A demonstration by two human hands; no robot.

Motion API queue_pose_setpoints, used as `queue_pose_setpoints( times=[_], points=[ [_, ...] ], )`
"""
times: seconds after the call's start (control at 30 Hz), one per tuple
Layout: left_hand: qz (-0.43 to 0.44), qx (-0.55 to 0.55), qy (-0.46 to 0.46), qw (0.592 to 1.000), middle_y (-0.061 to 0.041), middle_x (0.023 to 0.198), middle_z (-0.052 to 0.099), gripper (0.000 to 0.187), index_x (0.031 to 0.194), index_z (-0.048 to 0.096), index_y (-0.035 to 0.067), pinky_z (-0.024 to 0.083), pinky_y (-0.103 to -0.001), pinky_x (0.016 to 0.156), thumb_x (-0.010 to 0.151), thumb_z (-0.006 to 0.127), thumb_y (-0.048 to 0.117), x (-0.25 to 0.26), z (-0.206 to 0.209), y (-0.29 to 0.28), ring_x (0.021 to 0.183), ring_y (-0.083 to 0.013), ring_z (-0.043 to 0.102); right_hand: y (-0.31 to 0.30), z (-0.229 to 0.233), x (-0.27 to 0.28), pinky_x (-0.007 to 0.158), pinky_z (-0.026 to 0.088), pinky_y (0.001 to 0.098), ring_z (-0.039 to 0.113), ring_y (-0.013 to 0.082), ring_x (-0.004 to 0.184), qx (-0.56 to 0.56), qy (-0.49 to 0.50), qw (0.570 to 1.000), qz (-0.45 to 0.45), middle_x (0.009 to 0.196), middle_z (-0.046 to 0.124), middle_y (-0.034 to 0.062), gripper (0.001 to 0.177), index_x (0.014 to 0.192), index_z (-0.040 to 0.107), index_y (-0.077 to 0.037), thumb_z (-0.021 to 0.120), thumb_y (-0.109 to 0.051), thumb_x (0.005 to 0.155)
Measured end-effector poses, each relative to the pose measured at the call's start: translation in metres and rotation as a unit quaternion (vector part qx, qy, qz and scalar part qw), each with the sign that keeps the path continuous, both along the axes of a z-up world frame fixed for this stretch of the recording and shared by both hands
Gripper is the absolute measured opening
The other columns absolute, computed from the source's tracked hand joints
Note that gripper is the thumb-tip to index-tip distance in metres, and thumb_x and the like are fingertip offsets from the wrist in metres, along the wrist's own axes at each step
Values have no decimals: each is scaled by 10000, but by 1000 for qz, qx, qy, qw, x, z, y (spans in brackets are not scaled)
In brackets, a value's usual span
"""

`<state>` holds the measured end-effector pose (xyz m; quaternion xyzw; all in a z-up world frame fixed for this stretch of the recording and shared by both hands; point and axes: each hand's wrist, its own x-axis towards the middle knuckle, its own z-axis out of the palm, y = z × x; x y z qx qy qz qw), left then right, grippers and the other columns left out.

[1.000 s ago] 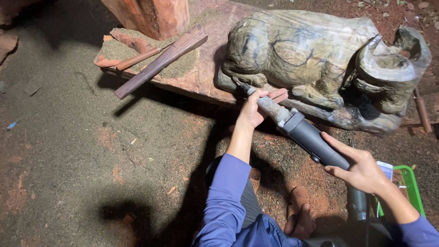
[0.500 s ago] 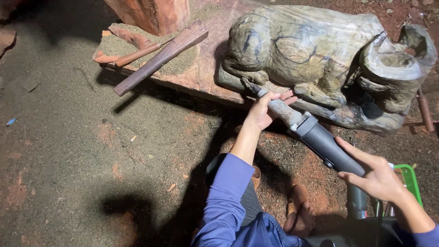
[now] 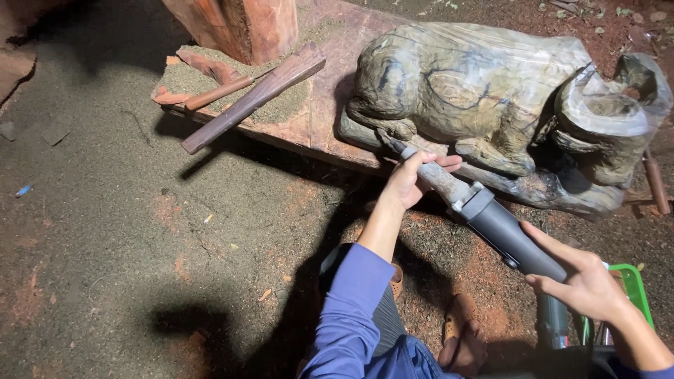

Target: Carving and detailing a wooden buffalo sculpture using an electric rotary tool

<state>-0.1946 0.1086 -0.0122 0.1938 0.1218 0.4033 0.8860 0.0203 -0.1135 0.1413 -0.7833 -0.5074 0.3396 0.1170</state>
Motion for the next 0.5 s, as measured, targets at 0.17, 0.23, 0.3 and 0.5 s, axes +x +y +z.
queue_pose_setpoints(
  times=[0.17,0.23,0.3,0.5],
  points=[
    [-6,9,13,1000,-230,1197,714,227,1069,583,36,554,-458,955,922,547,204,-1,7,-3,1164,-316,680,1,6,-3,604,671,408,818,303,676,-27,-23,999,-22,1131,836,158,1072,1540,523,-363,848,93,626],
    [5,4,-4,1000,-228,1168,724,245,1059,614,12,560,-440,936,914,555,201,-2,5,-2,1130,-315,695,4,7,-6,626,679,403,826,295,701,-24,-23,999,-15,1139,832,154,1070,1543,516,-357,845,90,629],
    [14,-3,-19,1000,-227,1140,734,266,1048,646,-12,566,-422,917,907,564,197,-6,6,0,1096,-313,709,7,6,-9,647,687,399,834,287,727,-22,-22,999,-8,1147,827,150,1067,1546,509,-352,843,88,632],
    [51,2,11,999,-189,1083,751,372,1048,712,-58,552,-393,909,869,585,243,-17,12,7,990,-260,730,16,2,-15,653,644,354,822,224,730,19,-9,999,31,1228,819,50,1012,1505,547,-338,843,39,613]
  ],
)
